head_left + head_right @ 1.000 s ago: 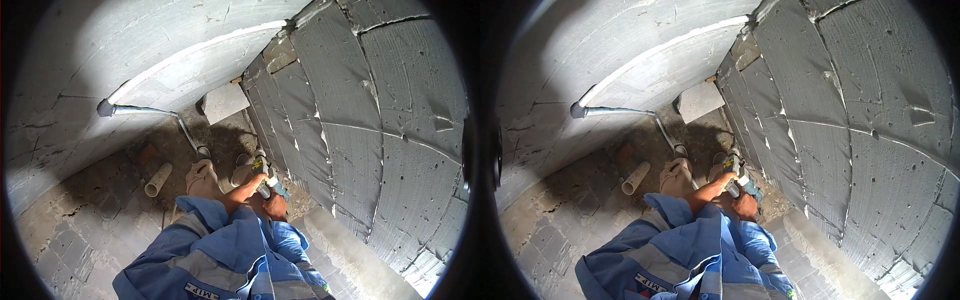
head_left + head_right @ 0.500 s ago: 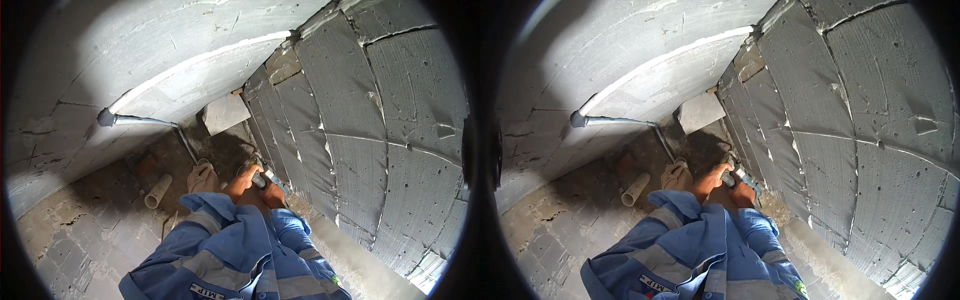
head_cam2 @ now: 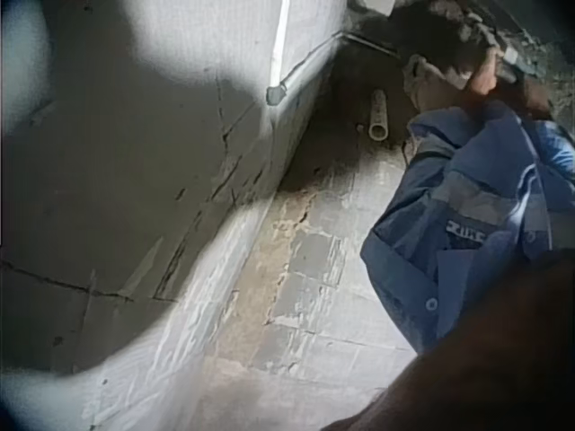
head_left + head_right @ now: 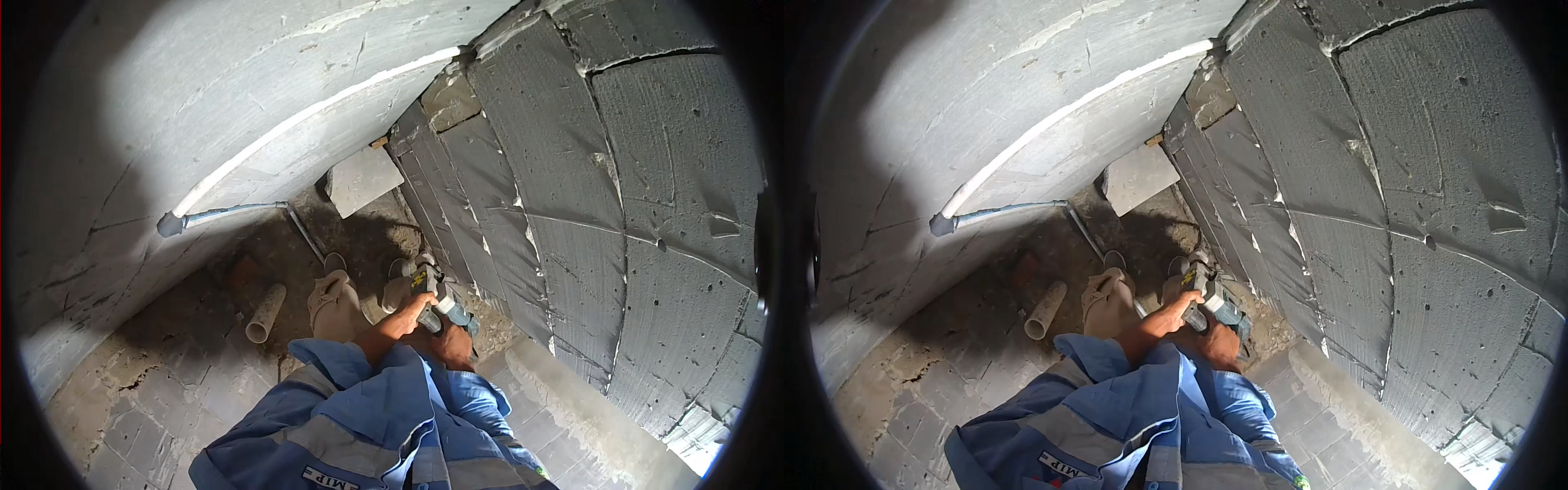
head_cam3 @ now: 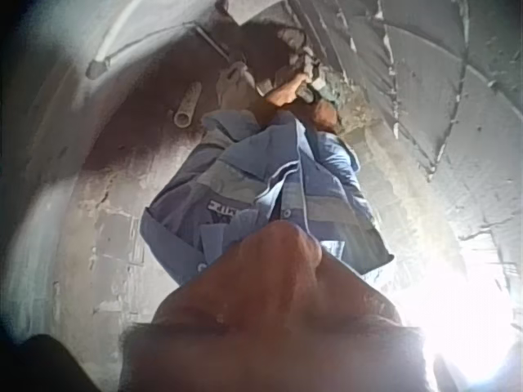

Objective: The person is using a hammer drill to bore into a concrete wall and floor inside a building under renovation.

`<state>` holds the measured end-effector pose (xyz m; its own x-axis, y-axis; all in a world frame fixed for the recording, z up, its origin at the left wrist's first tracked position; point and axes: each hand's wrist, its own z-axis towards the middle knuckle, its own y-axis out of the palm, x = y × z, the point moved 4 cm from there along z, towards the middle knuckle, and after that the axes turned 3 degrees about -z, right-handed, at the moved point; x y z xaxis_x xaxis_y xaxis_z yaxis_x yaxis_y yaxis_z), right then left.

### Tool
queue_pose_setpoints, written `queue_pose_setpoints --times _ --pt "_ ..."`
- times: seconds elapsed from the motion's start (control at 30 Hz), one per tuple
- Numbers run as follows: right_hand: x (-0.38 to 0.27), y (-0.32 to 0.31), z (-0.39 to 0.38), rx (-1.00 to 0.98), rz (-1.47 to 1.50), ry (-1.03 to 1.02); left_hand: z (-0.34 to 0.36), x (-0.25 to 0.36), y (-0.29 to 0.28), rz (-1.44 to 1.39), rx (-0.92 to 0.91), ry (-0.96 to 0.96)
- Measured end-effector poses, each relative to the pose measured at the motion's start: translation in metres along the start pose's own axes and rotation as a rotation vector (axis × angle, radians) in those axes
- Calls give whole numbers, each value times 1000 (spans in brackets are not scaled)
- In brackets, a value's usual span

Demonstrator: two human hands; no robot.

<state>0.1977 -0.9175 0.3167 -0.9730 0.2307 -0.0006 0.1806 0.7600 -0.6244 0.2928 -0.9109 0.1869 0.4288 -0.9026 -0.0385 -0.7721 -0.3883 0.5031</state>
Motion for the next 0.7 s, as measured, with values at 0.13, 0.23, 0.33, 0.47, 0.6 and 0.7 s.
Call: queue_pose_setpoints --times 0.13,0.23,0.33,0.47,0.6,0.7 --pt "9 3 -2 56 53 48 7 3 13 64 26 -30" --pt "-7 9 14 100 20 -66 50 5 -27 122 -71 118" --pt "-17 -1 22 40 49 -22 29 21 -28 516 -205 749" --pt "-11 7 57 14 -40 21 -47 65 -9 913 -110 1245" --pt "-21 2 81 94 -113 -102 -29 79 -15 857 -122 1276" --pt "-8 1 78 12 -98 -36 -17 68 -8 850 -82 1311"
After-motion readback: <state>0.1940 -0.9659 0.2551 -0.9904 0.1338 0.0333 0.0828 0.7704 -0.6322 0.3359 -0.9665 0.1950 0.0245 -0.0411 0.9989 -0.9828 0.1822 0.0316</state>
